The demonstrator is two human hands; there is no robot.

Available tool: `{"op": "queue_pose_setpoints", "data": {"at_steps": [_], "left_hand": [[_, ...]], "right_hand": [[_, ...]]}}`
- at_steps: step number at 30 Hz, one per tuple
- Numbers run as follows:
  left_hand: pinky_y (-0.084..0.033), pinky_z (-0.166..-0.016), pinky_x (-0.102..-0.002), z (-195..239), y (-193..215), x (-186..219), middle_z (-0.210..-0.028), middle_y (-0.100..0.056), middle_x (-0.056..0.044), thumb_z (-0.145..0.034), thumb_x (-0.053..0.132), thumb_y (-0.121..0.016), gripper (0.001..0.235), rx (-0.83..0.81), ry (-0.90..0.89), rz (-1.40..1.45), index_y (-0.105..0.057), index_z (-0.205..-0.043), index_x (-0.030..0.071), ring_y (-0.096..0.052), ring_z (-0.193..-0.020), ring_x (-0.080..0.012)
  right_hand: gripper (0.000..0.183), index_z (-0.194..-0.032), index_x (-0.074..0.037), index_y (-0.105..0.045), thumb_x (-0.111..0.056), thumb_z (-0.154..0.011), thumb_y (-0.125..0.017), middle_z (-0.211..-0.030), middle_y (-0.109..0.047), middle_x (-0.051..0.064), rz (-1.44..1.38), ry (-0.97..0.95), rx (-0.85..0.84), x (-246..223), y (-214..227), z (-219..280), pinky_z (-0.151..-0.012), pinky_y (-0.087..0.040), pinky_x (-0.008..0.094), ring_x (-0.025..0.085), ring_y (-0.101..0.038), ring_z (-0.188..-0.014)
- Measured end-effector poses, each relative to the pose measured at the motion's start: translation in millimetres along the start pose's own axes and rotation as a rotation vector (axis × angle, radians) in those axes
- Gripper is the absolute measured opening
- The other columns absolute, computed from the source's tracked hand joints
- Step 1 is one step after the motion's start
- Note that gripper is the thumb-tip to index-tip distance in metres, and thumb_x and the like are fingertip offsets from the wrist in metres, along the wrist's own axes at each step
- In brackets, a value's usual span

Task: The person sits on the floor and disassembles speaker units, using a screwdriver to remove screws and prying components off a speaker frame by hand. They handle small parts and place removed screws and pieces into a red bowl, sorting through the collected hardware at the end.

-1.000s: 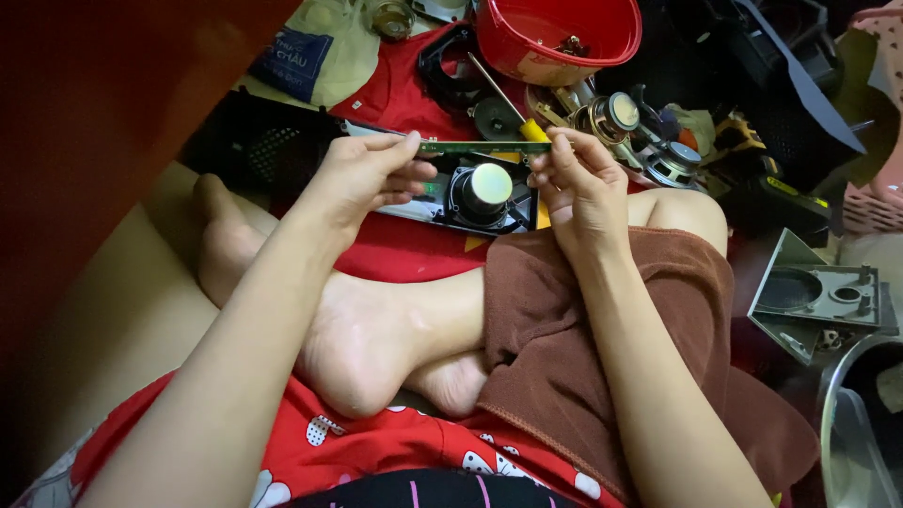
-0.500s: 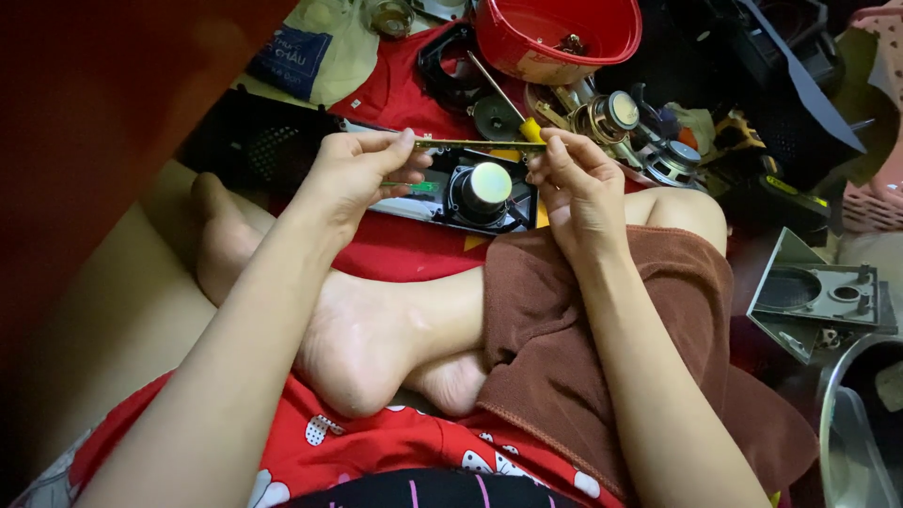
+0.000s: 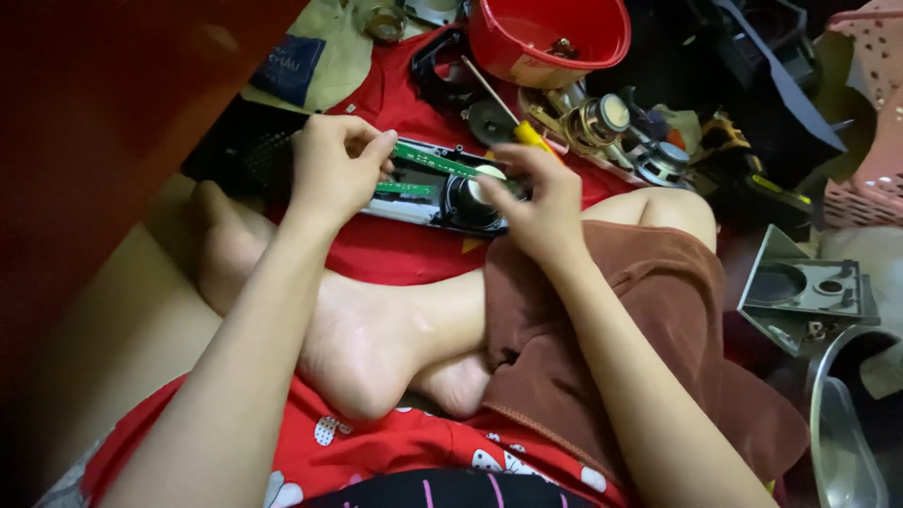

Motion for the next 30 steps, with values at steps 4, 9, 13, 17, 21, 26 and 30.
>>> {"op": "queue_pose_setpoints", "data": {"at_steps": [4, 9, 13, 17, 21, 26, 30], "left_hand": [[-0.047, -0.048, -0.018, 5, 5, -1, -0.046, -0.056, 0.009, -0.078, 0.026, -0.066, 0.013, 0.019, 0.037, -0.13, -0.068, -0.068, 0.019, -0.058, -0.044, -0.0056], [-0.049, -0.058, -0.027, 9, 25, -6, -0.051, -0.06, 0.001, -0.079, 0.021, -0.062, 0.014, -0.035, 0.157, -0.232, -0.068, -0.071, 0.01, -0.063, -0.058, -0.0146], [-0.048, -0.055, -0.027, 12, 28, -11, -0.05, -0.06, -0.003, -0.077, 0.023, -0.064, 0.018, -0.005, 0.178, -0.259, -0.069, -0.062, 0.013, -0.062, -0.055, -0.0193], [-0.049, -0.055, -0.029, 15, 26, -17, -0.048, -0.059, -0.005, -0.078, 0.02, -0.061, 0.017, 0.045, 0.23, -0.165, -0.068, -0.068, 0.009, -0.064, -0.058, -0.0198], [-0.048, -0.072, -0.045, 17, 35, -24, -0.075, -0.063, -0.02, -0.073, 0.007, -0.044, 0.026, 0.179, 0.239, -0.191, -0.064, -0.086, -0.005, -0.061, -0.08, -0.0394], [-0.041, -0.088, -0.048, 30, 38, -3, -0.102, -0.057, -0.026, -0.075, 0.004, -0.05, 0.031, 0.11, 0.336, -0.375, -0.054, -0.102, -0.01, -0.051, -0.105, -0.0406], [-0.05, -0.077, -0.044, 34, 34, 5, -0.092, -0.063, -0.021, -0.072, 0.002, -0.057, 0.025, -0.036, 0.471, -0.578, -0.061, -0.095, -0.007, -0.06, -0.093, -0.0366]], "right_hand": [[0.033, -0.103, -0.009, -0.064, -0.009, -0.072, -0.074, -0.098, -0.062, 0.01, 0.052, 0.406, -0.122, -45, -26, -1, -0.085, -0.045, 0.038, 0.031, -0.058, -0.097], [0.013, -0.087, -0.001, -0.064, 0.003, -0.075, -0.066, -0.074, -0.06, 0.009, 0.167, 0.44, -0.207, -68, -59, 0, -0.066, -0.05, 0.034, 0.028, -0.06, -0.071], [0.012, -0.088, -0.001, -0.063, 0.0, -0.076, -0.066, -0.077, -0.059, 0.009, 0.126, 0.482, -0.195, -75, -66, -1, -0.067, -0.05, 0.033, 0.026, -0.06, -0.073], [0.008, -0.088, 0.001, -0.063, 0.001, -0.08, -0.064, -0.076, -0.057, 0.01, 0.118, 0.544, -0.15, -76, -65, 0, -0.064, -0.049, 0.033, 0.028, -0.058, -0.074], [0.004, -0.085, 0.0, -0.065, -0.001, -0.081, -0.063, -0.076, -0.057, 0.01, 0.135, 0.532, -0.154, -70, -66, -1, -0.065, -0.049, 0.033, 0.027, -0.057, -0.072], [0.006, -0.076, -0.002, -0.063, -0.003, -0.073, -0.068, -0.071, -0.058, 0.01, 0.128, 0.472, -0.324, -56, -79, 0, -0.064, -0.049, 0.037, 0.03, -0.057, -0.07], [0.012, -0.075, -0.006, -0.062, -0.005, -0.067, -0.071, -0.067, -0.056, 0.008, 0.081, 0.347, -0.44, -41, -80, -4, -0.064, -0.047, 0.039, 0.031, -0.057, -0.068]]}}
Point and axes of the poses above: each hand's wrist, its own z-axis away from the middle knuckle, its own y-axis out of the back of the hand, x = y × z, the point moved 3 cm from there along -z, towards the middle knuckle
